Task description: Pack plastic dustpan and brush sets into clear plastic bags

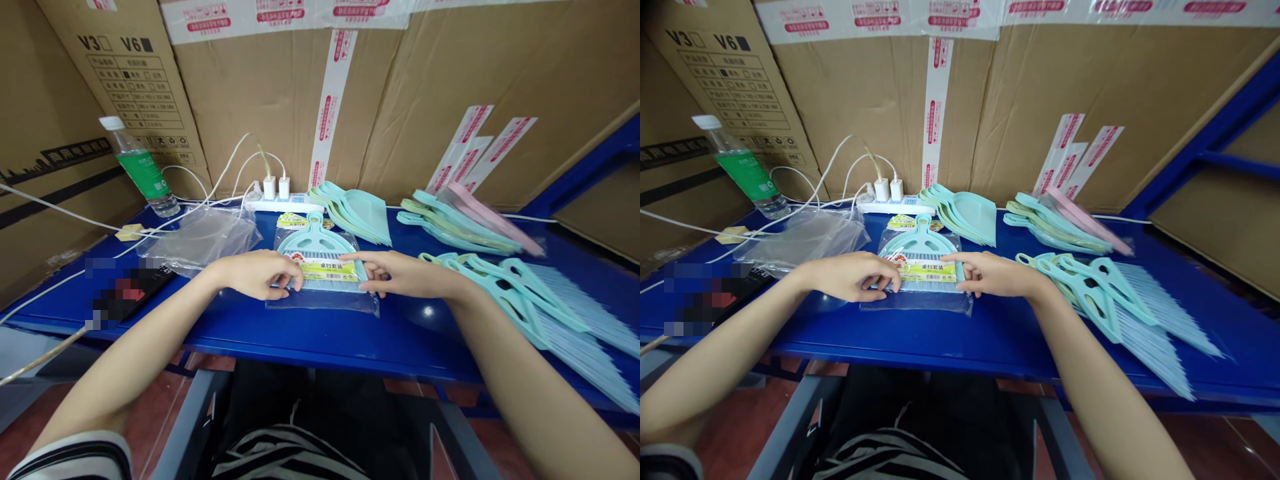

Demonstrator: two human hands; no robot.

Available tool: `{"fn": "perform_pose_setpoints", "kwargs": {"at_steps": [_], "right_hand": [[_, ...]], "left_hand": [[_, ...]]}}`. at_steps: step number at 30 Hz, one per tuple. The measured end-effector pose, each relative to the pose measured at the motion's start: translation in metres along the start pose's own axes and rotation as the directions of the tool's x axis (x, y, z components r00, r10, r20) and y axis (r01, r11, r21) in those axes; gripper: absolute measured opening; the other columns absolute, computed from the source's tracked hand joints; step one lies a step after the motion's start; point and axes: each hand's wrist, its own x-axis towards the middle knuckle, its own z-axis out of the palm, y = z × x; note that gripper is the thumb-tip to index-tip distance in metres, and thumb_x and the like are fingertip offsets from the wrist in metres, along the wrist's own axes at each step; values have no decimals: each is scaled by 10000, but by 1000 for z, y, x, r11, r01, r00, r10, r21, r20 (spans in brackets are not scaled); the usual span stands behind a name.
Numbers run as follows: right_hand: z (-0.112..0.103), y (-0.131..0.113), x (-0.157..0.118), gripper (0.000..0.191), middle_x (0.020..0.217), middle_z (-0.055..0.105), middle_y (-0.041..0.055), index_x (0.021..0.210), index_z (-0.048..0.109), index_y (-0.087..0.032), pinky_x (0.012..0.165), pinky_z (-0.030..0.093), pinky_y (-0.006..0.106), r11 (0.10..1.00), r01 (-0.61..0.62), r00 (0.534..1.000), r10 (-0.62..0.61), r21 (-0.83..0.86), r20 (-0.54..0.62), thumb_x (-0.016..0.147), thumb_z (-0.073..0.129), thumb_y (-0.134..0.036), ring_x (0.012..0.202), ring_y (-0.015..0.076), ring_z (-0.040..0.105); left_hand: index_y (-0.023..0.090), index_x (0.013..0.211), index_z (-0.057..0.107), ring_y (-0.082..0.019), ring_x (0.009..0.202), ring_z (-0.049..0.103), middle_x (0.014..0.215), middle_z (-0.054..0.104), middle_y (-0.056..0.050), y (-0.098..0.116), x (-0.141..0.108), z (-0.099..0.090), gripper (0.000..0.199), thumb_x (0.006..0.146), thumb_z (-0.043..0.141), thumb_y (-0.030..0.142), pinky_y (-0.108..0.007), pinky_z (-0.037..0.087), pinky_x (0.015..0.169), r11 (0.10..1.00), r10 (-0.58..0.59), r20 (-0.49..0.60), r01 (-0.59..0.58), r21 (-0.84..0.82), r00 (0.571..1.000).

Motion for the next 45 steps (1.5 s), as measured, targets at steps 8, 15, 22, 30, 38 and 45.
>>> {"fn": "perform_pose_setpoints", "kwargs": {"at_steps": [8, 15, 22, 30, 38, 45], "right_hand": [[0, -3, 0, 759, 660, 513, -49, 1483, 402, -188, 612, 457, 301, 999, -35, 999, 35, 28, 2, 809, 590, -482, 567, 146, 554], [-1, -3, -1, 755, 678, 541, -31, 1476, 401, -166, 625, 457, 303, 999, -38, 999, 38, -20, 10, 791, 587, -423, 618, 160, 555], [-3, -8, -4, 640, 673, 570, -21, 1490, 379, -194, 627, 473, 311, 998, 26, 999, -24, -61, 35, 889, 472, -396, 611, 167, 581], [-2, -7, -4, 637, 660, 568, -19, 1489, 381, -189, 606, 459, 309, 995, 34, 999, -32, -91, 27, 885, 461, -374, 592, 166, 551], [-2, -9, -4, 684, 709, 559, -4, 1481, 408, -174, 612, 451, 318, 988, -21, 1000, 20, -156, -7, 827, 497, -350, 624, 174, 542], [-3, -11, -5, 597, 669, 573, -10, 1491, 381, -201, 609, 468, 311, 996, 48, 998, -46, -69, 36, 917, 398, -367, 604, 172, 577]], "left_hand": [[178, 927, 644, -87, 563, 504, 686, 588, 40, -1, 0, 0, 168, 780, 587, 119, -215, 369, 595, 1000, 9, -4, -9, -21, 1000], [170, 935, 644, -92, 574, 503, 698, 596, 31, -2, 0, -1, 170, 780, 586, 131, -229, 373, 616, 1000, 4, 13, -4, -19, 1000], [171, 927, 635, -85, 561, 494, 692, 575, 38, -2, -1, 0, 168, 773, 580, 132, -215, 372, 593, 999, 16, 3, -16, -39, 1000], [160, 936, 636, -85, 563, 492, 697, 575, 32, -2, -1, -1, 175, 773, 589, 118, -214, 376, 587, 999, 8, 14, -7, -42, 1000], [160, 951, 634, -94, 588, 501, 718, 589, 22, -3, -2, -2, 177, 792, 567, 122, -213, 386, 594, 997, 13, 28, -11, -73, 1000], [156, 948, 656, -102, 617, 532, 736, 626, 1, -4, 0, -2, 146, 889, 531, 205, -217, 394, 609, 996, 3, 20, -1, -93, 1000]]}}
